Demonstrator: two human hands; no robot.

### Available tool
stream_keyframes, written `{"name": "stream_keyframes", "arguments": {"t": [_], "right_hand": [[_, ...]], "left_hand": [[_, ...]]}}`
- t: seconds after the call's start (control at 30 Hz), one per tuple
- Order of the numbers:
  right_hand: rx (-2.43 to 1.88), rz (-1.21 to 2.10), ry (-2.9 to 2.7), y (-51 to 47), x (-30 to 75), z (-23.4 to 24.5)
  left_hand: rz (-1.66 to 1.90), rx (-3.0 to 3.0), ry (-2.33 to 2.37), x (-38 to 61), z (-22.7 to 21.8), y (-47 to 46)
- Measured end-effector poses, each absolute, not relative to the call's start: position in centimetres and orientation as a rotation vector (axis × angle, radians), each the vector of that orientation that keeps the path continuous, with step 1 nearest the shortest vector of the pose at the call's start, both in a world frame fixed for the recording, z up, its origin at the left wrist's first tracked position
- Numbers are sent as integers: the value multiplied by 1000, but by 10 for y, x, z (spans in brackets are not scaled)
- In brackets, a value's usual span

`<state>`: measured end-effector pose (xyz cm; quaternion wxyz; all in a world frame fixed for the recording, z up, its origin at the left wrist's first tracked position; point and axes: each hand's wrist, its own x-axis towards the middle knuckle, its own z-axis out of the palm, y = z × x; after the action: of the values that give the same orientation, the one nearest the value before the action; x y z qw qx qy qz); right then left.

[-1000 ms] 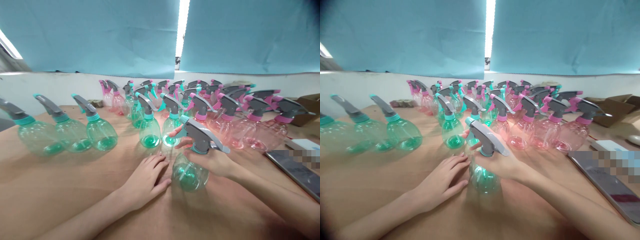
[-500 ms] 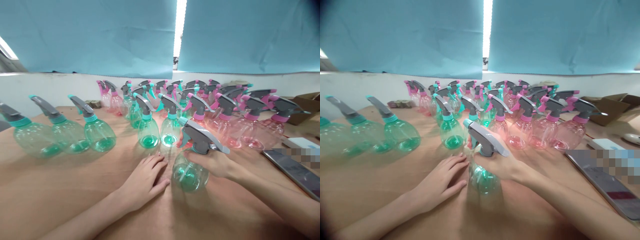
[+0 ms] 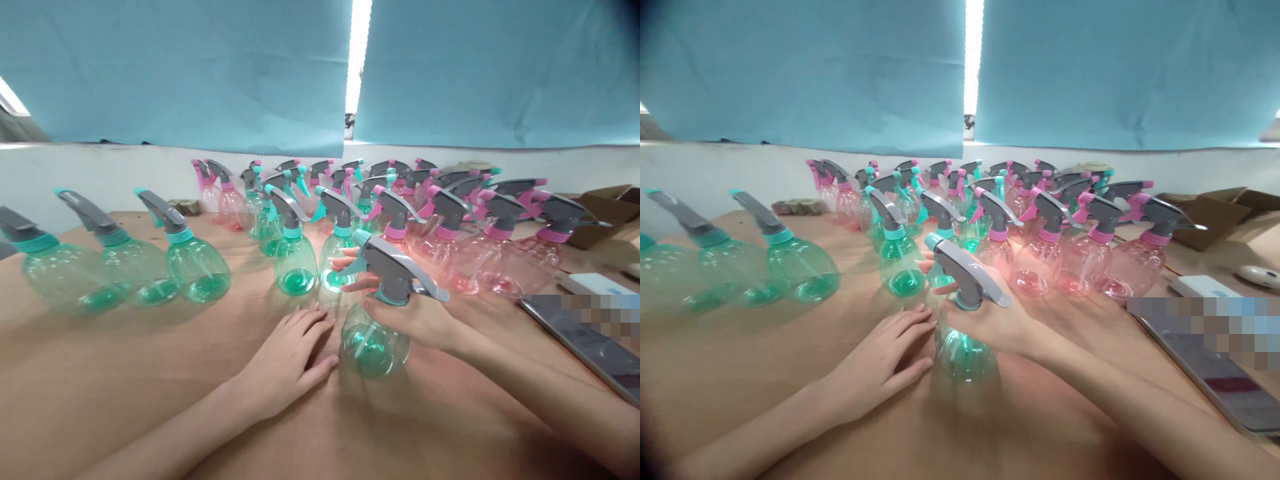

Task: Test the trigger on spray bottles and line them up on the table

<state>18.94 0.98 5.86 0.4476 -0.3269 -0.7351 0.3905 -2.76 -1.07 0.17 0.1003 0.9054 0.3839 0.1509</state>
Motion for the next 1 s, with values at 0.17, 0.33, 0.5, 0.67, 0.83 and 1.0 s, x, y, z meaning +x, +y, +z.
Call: {"name": "stream_keyframes", "arguments": {"t": [0.17,0.33,0.5,0.67,0.83,1.0], "right_hand": [[-817,876,-1834,9,186,61],[-831,884,-1823,9,183,60],[-864,920,-1796,8,183,61],[-858,919,-1796,7,183,64],[-900,916,-1809,5,184,65],[-922,942,-1812,6,184,64]], "left_hand": [[439,2673,1137,-28,2,-10],[419,2684,1147,-27,5,-11],[404,2684,1149,-27,5,-11],[400,2695,1145,-28,3,-10],[373,2685,1159,-28,5,-11],[382,2685,1159,-27,5,-11]]}}
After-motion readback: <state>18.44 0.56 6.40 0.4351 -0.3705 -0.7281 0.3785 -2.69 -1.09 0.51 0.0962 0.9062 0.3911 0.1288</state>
